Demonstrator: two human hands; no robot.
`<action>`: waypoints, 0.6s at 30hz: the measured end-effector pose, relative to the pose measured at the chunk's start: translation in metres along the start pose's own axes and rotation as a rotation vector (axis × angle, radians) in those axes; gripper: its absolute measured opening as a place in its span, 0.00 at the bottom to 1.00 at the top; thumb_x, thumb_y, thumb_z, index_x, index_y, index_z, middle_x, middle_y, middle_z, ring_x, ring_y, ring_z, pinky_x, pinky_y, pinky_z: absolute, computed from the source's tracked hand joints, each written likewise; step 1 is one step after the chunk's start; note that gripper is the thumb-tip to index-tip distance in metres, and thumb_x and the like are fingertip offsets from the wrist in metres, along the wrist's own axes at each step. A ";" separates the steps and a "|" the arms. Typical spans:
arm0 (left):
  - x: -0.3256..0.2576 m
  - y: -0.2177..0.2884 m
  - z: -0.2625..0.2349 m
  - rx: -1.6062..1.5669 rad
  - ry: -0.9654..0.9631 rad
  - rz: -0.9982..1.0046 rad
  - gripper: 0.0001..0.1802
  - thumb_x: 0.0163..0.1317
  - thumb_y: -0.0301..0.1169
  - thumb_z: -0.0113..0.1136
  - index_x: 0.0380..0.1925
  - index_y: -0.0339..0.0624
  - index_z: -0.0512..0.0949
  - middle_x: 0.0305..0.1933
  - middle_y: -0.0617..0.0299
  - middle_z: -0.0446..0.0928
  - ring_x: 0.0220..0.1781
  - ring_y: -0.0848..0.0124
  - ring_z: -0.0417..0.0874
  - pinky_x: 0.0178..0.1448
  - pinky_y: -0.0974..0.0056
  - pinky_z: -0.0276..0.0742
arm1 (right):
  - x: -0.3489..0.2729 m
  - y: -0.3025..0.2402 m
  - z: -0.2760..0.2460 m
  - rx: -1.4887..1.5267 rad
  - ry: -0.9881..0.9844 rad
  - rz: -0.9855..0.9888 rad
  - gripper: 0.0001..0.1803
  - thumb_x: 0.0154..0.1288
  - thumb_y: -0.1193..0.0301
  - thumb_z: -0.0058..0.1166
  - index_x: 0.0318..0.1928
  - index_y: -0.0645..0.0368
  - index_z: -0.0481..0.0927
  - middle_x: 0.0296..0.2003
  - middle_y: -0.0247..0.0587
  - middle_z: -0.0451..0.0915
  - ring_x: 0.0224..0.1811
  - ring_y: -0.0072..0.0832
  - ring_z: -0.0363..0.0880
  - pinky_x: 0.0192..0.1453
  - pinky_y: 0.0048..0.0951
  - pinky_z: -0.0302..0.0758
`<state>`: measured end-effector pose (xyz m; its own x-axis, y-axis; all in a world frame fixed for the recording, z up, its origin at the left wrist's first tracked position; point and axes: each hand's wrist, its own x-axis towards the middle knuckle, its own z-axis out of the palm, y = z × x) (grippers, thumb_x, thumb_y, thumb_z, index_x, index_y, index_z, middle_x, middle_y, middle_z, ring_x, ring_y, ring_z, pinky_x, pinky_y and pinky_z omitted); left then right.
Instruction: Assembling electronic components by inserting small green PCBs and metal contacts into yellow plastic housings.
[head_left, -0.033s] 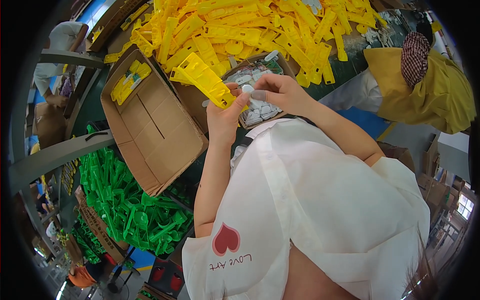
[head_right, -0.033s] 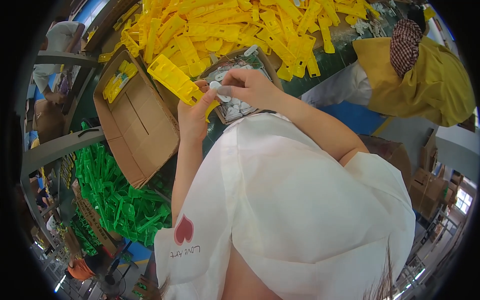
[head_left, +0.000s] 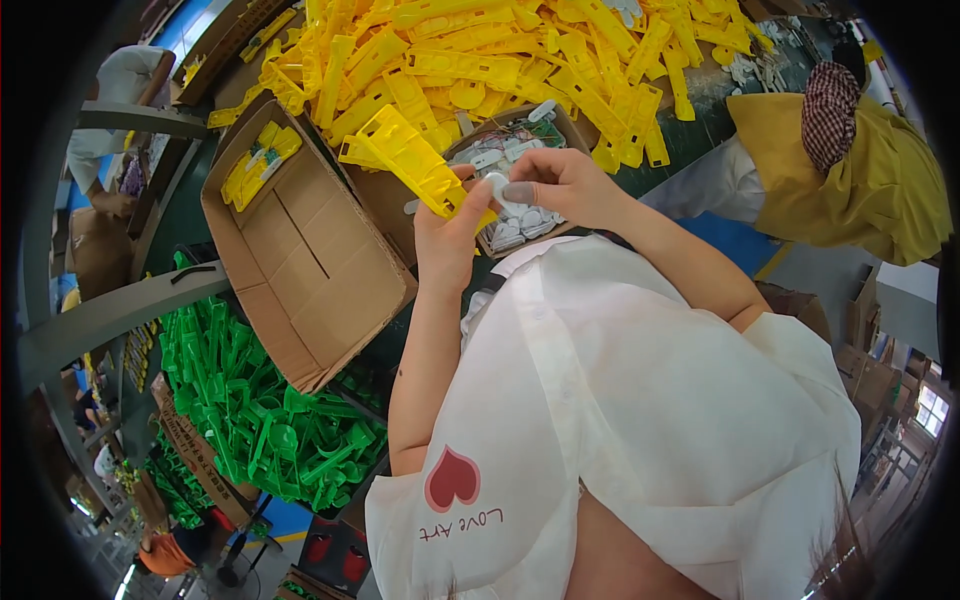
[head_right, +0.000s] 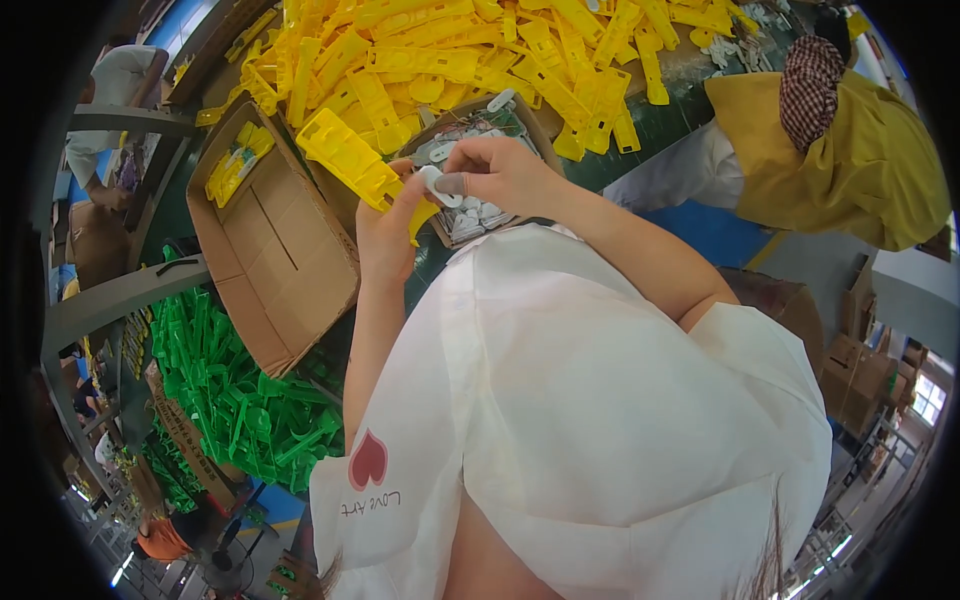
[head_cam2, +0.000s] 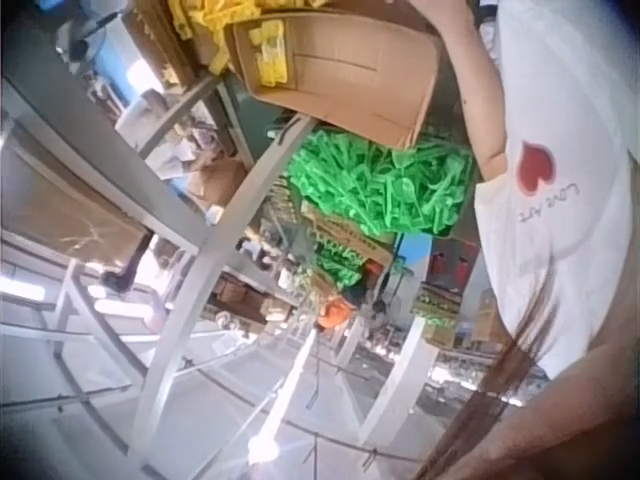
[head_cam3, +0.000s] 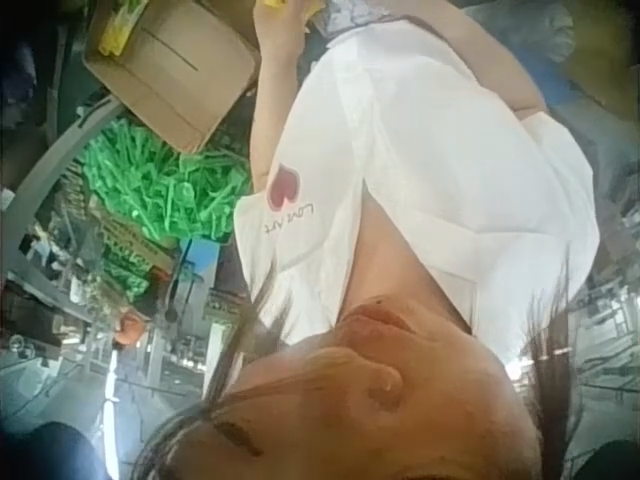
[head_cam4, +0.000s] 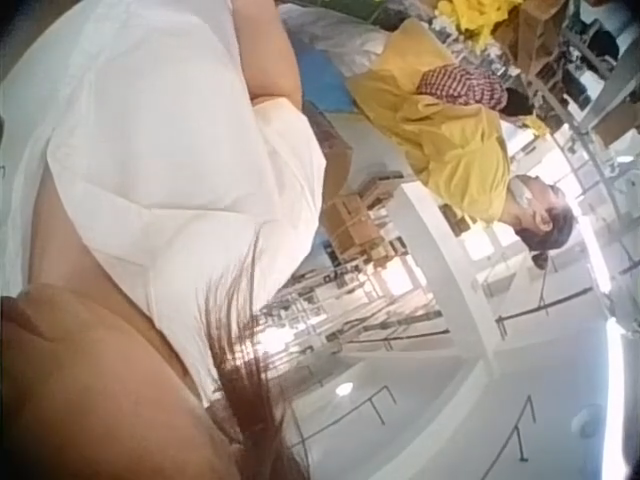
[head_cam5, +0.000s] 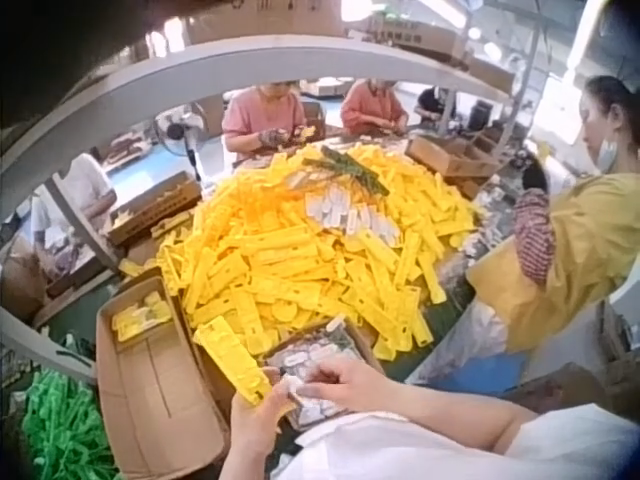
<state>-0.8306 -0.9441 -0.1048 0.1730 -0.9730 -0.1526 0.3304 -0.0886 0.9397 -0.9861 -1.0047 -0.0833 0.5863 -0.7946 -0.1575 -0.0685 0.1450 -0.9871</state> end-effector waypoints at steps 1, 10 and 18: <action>-0.001 0.001 -0.002 0.004 -0.003 -0.004 0.17 0.57 0.34 0.53 0.41 0.34 0.66 0.30 0.59 0.72 0.29 0.70 0.76 0.34 0.67 0.73 | 0.000 -0.005 -0.002 -0.109 -0.097 0.105 0.08 0.57 0.70 0.52 0.33 0.62 0.73 0.21 0.29 0.71 0.19 0.13 0.64 0.23 0.14 0.63; -0.011 0.004 0.003 -0.175 -0.136 -0.222 0.39 0.56 0.64 0.20 0.43 0.41 0.64 0.26 0.60 0.71 0.25 0.72 0.74 0.28 0.68 0.72 | 0.000 -0.025 0.030 0.080 -0.035 0.214 0.09 0.56 0.69 0.54 0.29 0.63 0.73 0.15 0.31 0.72 0.12 0.13 0.67 0.15 0.14 0.62; -0.013 0.004 0.002 0.028 -0.104 -0.204 0.36 0.57 0.63 0.19 0.38 0.41 0.63 0.24 0.64 0.68 0.24 0.78 0.71 0.30 0.74 0.69 | -0.001 -0.015 0.039 0.002 -0.007 0.164 0.08 0.56 0.73 0.52 0.27 0.63 0.69 0.16 0.33 0.72 0.15 0.15 0.69 0.18 0.16 0.64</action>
<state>-0.8334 -0.9318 -0.0982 0.0078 -0.9511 -0.3089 0.3229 -0.2900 0.9009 -0.9542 -0.9836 -0.0672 0.5732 -0.7561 -0.3159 -0.1623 0.2731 -0.9482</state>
